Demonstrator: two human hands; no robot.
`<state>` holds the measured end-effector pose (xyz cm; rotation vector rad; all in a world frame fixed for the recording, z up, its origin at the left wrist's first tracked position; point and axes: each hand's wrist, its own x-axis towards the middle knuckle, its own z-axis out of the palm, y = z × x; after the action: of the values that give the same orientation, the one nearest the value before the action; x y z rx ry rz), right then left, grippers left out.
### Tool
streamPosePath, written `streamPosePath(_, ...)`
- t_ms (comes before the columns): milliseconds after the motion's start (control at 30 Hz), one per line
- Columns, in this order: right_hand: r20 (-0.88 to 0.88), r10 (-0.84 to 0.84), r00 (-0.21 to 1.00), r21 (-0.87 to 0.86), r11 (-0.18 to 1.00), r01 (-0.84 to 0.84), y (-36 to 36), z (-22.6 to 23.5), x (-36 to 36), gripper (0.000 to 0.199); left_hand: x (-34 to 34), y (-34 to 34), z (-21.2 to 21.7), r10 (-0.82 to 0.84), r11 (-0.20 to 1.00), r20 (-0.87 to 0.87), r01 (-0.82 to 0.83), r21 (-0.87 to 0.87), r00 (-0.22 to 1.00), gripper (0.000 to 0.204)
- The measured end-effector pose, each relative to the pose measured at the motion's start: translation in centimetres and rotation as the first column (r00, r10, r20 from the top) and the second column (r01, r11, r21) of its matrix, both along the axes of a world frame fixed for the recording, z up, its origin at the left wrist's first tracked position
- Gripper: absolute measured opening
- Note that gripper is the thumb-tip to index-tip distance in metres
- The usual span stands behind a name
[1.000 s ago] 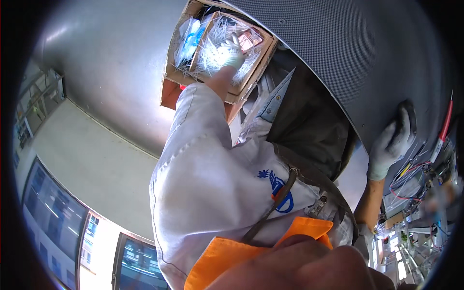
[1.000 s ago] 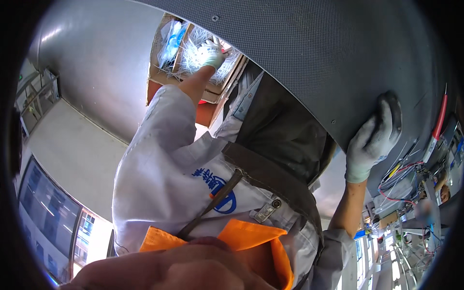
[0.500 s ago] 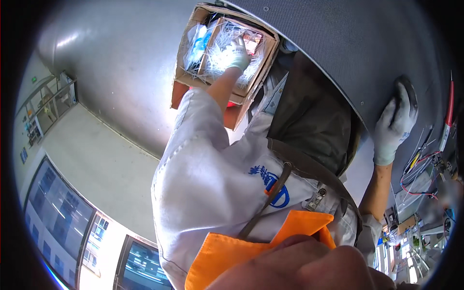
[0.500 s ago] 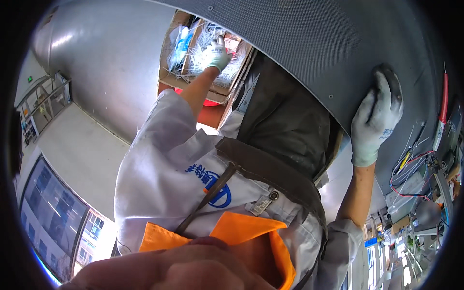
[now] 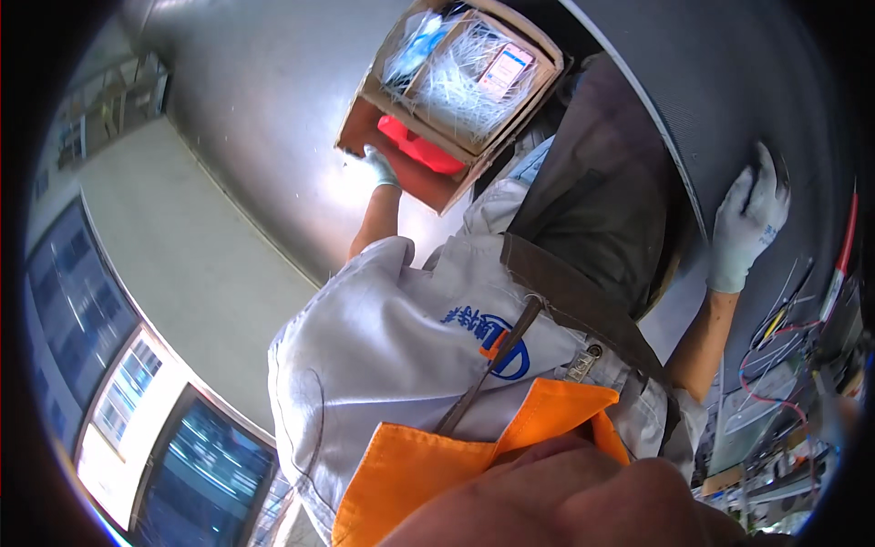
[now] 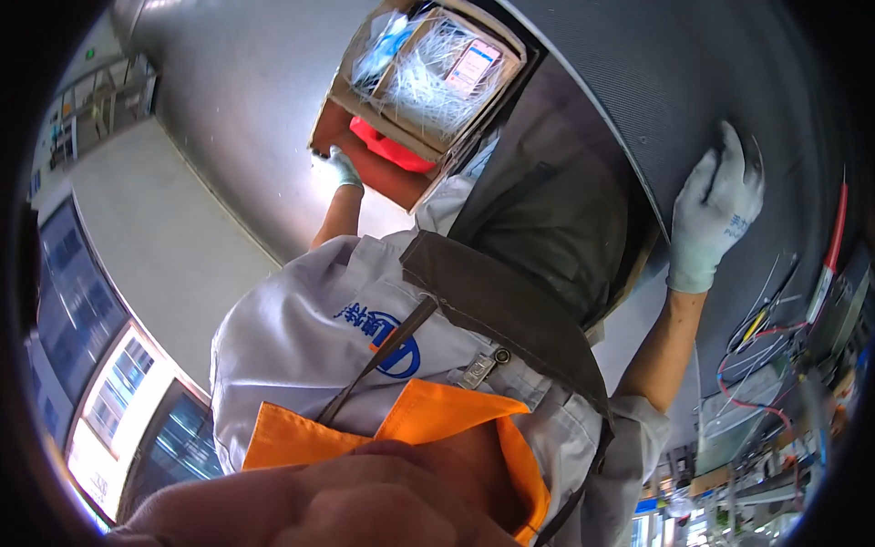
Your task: The recorder is assembling small electric motors by stripping wires, applying cable ties, and checking connections on a production line.
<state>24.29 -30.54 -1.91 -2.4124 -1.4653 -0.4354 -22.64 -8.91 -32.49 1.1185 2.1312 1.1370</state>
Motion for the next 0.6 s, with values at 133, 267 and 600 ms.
streamPosePath(133, -0.029, 0.01, 1.0, 0.041, 0.999, -0.009, 0.7, -0.6, 1.0, 0.03, -10.0, -1.0, -1.7, 0.09, 0.903, 0.129, -0.026, -0.43, 0.988, 0.066)
streamPosePath(267, 0.039, -0.016, 0.999, -0.049, 0.999, 0.017, -0.2, -0.7, 1.2, 0.03, -9.5, -5.5, -8.7, 0.253, 0.501, 0.455, 0.287, -0.817, 0.854, 0.073)
streamPosePath(600, 0.008, -0.055, 0.998, -0.022, 0.998, 0.055, -1.7, 0.3, 2.6, 0.031, -8.6, -3.7, -13.8, 0.123, 0.77, 0.687, 0.369, -0.521, 0.716, 0.045)
